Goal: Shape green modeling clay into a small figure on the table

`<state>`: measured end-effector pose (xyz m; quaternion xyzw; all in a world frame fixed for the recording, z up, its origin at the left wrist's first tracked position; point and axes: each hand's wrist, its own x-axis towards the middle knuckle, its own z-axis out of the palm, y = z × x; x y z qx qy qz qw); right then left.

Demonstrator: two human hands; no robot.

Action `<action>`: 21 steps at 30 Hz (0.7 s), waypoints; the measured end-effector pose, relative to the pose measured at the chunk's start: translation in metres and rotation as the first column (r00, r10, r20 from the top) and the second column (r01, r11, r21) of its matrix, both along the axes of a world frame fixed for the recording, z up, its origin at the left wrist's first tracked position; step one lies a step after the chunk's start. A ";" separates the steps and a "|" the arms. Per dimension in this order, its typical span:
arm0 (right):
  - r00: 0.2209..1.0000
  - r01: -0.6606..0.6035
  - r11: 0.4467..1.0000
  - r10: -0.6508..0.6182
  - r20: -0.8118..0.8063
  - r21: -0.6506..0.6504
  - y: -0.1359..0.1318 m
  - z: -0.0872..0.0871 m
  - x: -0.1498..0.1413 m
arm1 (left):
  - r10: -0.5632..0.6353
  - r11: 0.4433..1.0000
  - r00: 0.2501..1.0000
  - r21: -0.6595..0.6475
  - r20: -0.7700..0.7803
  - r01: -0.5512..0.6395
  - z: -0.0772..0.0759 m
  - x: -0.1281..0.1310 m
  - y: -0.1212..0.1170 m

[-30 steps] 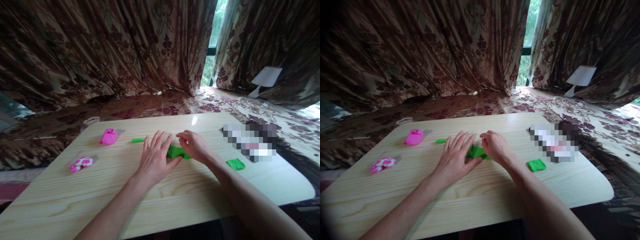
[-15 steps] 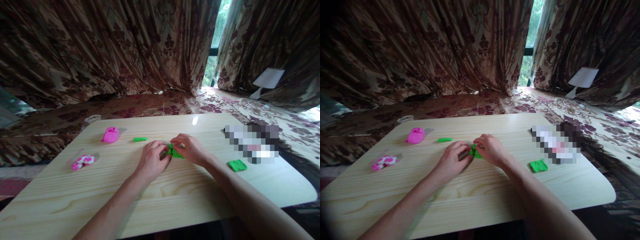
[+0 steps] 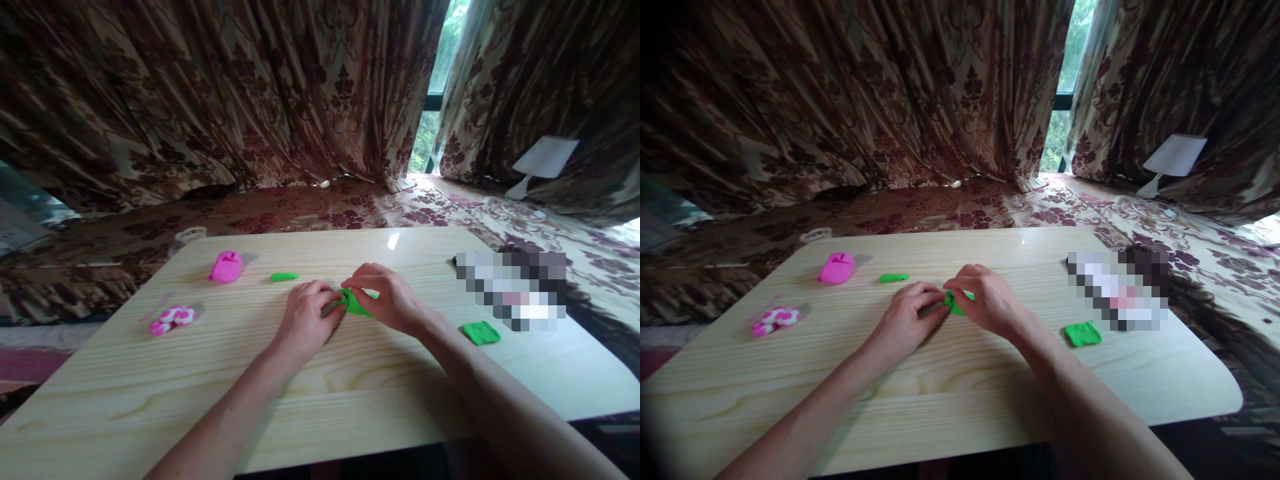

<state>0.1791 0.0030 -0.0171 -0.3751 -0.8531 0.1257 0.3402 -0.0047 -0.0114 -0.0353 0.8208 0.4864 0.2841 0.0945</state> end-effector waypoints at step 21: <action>0.991 -0.120 0.992 0.119 0.067 0.024 0.000 -0.001 0.000 | -0.018 0.999 0.999 0.031 0.029 0.017 -0.004 -0.001 0.002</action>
